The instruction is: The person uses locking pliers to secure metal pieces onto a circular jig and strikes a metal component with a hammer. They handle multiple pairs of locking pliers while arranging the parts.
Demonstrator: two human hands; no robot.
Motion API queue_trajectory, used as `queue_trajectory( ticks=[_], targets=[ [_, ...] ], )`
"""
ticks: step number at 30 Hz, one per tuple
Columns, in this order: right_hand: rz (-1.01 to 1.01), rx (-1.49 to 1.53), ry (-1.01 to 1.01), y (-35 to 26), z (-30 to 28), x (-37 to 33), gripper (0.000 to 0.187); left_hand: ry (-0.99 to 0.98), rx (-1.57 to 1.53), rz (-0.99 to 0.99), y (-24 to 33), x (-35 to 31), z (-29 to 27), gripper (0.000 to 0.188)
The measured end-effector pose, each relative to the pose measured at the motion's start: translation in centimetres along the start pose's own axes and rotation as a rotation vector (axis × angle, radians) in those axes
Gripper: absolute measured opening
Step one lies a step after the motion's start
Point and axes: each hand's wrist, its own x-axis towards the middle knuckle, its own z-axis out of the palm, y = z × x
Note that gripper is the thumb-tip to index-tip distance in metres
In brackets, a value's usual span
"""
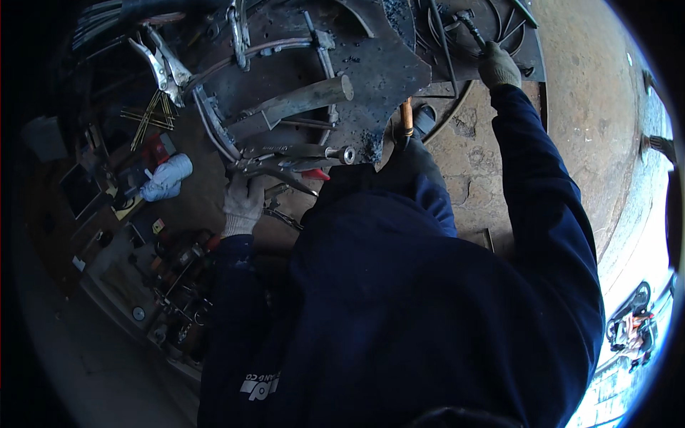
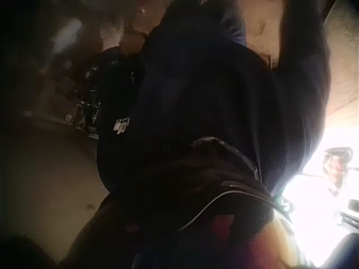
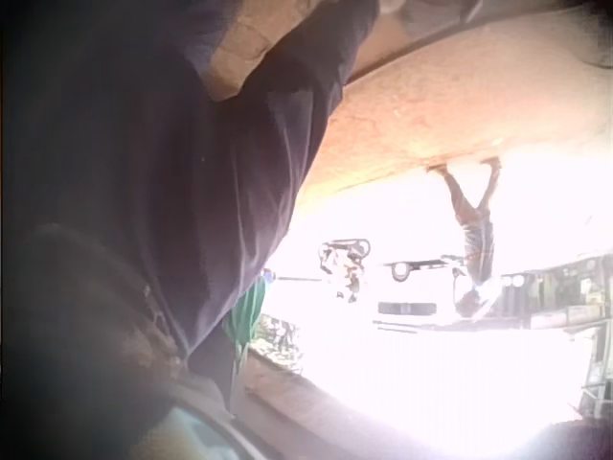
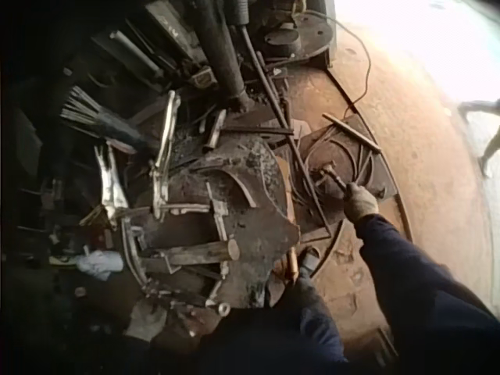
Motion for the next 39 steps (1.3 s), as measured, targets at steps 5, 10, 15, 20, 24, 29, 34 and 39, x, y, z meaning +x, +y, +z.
queue_trajectory(
  ticks=[5, 10, 15, 20, 24, 29, 34, 39],
  targets=[
    [0.125, -0.174, -0.073, -1.0, -0.9, 0.2, 0.032, -0.032, -0.266, -0.181, -0.2, -0.6, 0.2, 0.026],
    [0.084, -0.196, 0.231, -2.6, -2.7, -4.2, 0.04, 0.026, 0.028, 0.086, 0.0, -0.1, 0.0, 0.034],
    [-0.03, 0.126, 0.404, -2.4, -1.0, -10.0, 0.042, 0.065, 0.123, 0.118, 0.7, -0.2, -0.5, 0.04],
    [-0.036, 0.318, 0.35, -4.9, -2.1, -16.5, 0.042, -0.032, -0.23, -0.195, 1.9, -0.1, -2.9, 0.044],
    [-0.071, 0.481, 0.385, -7.3, -5.0, -19.8, 0.042, 0.182, -0.538, -0.326, 0.7, -2.7, -4.1, 0.045],
    [-0.404, 0.766, 0.537, -12.1, -10.6, -22.6, 0.048, 0.542, -1.125, -0.64, -2.9, -6.4, -4.4, 0.037],
    [-0.983, 0.871, 0.522, -21.8, -19.2, -26.7, 0.078, 0.224, -2.114, 0.114, -2.6, -3.8, -10.0, 0.04],
    [-1.48, 0.726, 0.226, -29.5, -22.3, -29.4, 0.099, 0.145, -2.272, 0.16, 2.4, 2.3, -12.1, 0.042]
  ],
)
